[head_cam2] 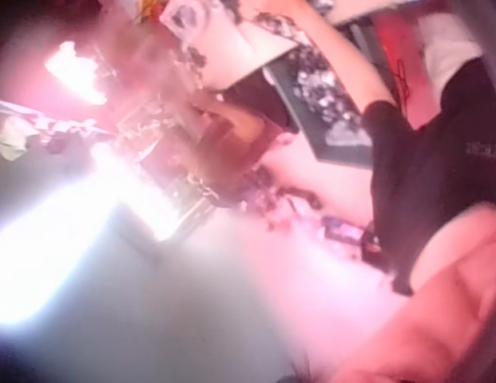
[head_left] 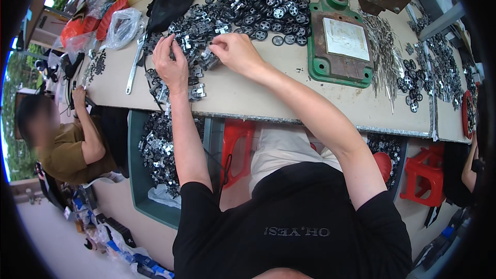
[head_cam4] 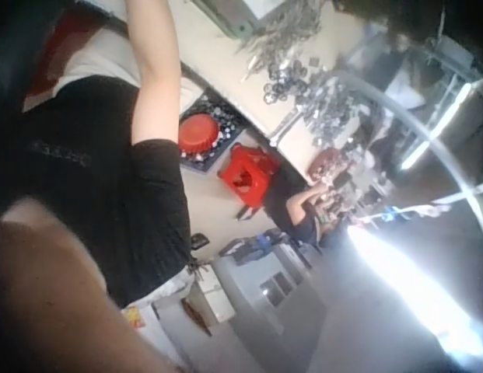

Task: Assembling small mechanical components and using a manual press at a factory workbench.

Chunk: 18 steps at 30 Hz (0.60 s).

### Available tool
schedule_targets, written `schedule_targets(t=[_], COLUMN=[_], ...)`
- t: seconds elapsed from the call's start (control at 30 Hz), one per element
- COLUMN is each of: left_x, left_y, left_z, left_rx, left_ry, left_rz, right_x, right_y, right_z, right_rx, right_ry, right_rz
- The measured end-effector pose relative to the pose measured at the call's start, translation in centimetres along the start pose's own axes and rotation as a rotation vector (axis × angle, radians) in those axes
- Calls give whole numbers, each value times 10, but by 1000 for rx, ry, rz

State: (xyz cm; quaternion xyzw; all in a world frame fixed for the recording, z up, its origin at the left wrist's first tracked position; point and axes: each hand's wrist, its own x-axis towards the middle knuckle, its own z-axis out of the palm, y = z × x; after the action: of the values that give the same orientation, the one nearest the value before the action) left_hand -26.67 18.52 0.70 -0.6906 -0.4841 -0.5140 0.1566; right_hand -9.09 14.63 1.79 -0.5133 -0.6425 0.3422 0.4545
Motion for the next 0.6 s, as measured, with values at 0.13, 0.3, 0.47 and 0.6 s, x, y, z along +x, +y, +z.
schedule_targets(t=[0.13,0.3,0.47,0.6], left_x=[-2,2,1,-3], left_y=[-2,17,23,-5], left_z=[-9,-3,9,-7], left_rx=[-40,17,-5,44], left_ry=[-37,-43,-66,-48], left_rz=[-65,68,141,128], right_x=[-11,-37,-47,-59], right_y=[9,33,35,45], right_z=[-34,-36,-23,-55], right_rx=[-133,-437,-562,-716], right_ry=[154,49,35,78], right_rz=[-146,-379,-531,-453])
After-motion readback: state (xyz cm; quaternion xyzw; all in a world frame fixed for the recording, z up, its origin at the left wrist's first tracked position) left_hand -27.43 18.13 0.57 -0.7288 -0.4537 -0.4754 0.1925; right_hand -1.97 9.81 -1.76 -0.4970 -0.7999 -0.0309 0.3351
